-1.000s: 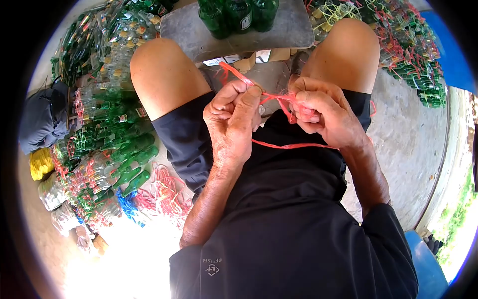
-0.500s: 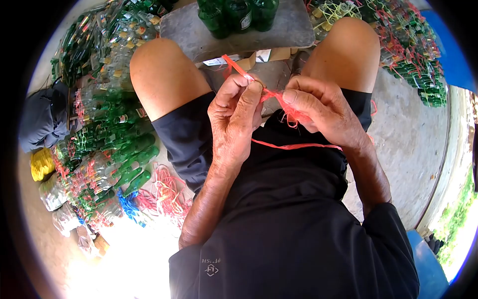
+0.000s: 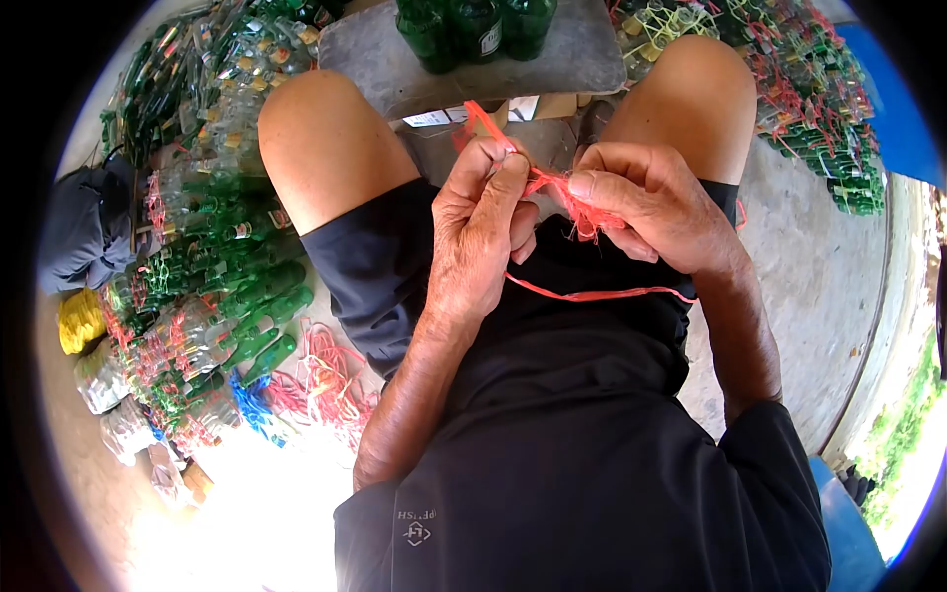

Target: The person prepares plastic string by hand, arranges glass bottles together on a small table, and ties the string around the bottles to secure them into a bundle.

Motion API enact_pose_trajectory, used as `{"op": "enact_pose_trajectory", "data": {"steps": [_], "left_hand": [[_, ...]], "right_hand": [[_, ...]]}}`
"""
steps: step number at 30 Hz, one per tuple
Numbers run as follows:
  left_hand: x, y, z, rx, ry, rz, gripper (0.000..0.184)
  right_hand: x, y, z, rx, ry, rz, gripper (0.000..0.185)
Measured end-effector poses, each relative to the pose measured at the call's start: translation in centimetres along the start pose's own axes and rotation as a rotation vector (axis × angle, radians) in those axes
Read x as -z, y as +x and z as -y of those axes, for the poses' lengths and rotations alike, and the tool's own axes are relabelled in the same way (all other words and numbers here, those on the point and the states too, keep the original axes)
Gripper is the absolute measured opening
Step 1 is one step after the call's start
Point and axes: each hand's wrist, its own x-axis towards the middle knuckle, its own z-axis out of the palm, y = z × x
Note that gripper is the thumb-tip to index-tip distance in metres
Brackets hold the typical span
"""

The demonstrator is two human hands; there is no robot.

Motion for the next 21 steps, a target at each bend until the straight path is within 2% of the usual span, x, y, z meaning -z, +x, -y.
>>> {"op": "enact_pose_trajectory", "data": {"steps": [9, 14, 17, 21], "left_hand": [[0.2, -0.2, -0.1, 0.110, -0.023, 0.018, 0.013], [-0.4, -0.2, -0.1, 0.078, 0.035, -0.034, 0.013], [-0.2, -0.1, 0.0, 0.070, 0.015, -0.029, 0.013], [0.0, 0.0, 0.2, 0.092, -0.017, 0.006, 0.014]], "right_hand": [[0.1, 0.2, -0.8, -0.003, 0.028, 0.019, 0.029], [-0.1, 0.0, -0.5, -0.024, -0.033, -0.037, 0.027], [0.1, 0.4, -1.5, 0.084, -0.124, -0.073, 0.026], [0.1, 0.3, -1.3, 0.034, -0.103, -0.069, 0.025]]}}
